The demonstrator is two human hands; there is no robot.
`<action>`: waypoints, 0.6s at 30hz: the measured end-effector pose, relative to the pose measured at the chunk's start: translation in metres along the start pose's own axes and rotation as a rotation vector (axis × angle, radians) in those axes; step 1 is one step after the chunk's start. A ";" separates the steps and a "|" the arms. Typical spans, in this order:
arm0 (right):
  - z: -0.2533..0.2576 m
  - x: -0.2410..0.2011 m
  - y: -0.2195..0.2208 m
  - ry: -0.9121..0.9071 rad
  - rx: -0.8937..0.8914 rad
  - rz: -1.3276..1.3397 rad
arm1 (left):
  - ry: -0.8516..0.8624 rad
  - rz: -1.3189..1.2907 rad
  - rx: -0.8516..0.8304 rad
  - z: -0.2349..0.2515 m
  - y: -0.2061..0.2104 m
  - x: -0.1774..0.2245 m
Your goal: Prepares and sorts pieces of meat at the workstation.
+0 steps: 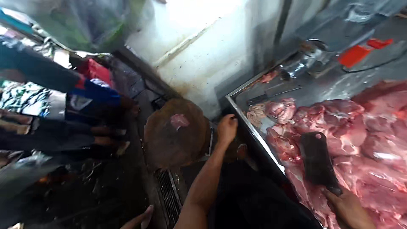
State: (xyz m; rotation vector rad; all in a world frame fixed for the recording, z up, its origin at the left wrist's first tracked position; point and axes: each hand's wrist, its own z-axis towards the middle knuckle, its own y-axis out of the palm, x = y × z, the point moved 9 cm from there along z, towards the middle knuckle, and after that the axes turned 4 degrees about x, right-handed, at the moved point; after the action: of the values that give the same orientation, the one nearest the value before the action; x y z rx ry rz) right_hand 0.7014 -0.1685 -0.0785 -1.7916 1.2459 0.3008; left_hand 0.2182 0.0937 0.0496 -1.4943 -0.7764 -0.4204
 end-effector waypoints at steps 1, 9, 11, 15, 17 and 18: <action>0.016 -0.001 -0.001 -0.036 -0.002 -0.061 | -0.125 0.016 0.077 -0.005 -0.034 -0.053; 0.043 -0.121 0.075 -0.099 0.040 -0.137 | -0.435 0.177 0.220 0.017 -0.218 -0.252; 0.039 -0.146 0.102 -0.107 0.024 -0.165 | -0.278 0.361 0.131 0.058 -0.220 -0.259; 0.015 -0.209 0.156 -0.174 -0.037 -0.212 | -0.156 0.566 0.052 0.110 -0.209 -0.285; -0.008 -0.249 0.166 -0.148 -0.073 -0.220 | -0.154 0.352 -0.034 0.120 -0.178 -0.295; -0.012 -0.264 0.170 -0.123 -0.086 -0.216 | -0.139 0.230 -0.053 0.119 -0.167 -0.298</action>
State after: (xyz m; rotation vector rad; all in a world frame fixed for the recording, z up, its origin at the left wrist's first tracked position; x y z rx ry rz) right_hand 0.4332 -0.0279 0.0043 -1.9324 0.9564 0.3399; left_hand -0.1280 0.1365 -0.0450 -1.6548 -0.6952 -0.1668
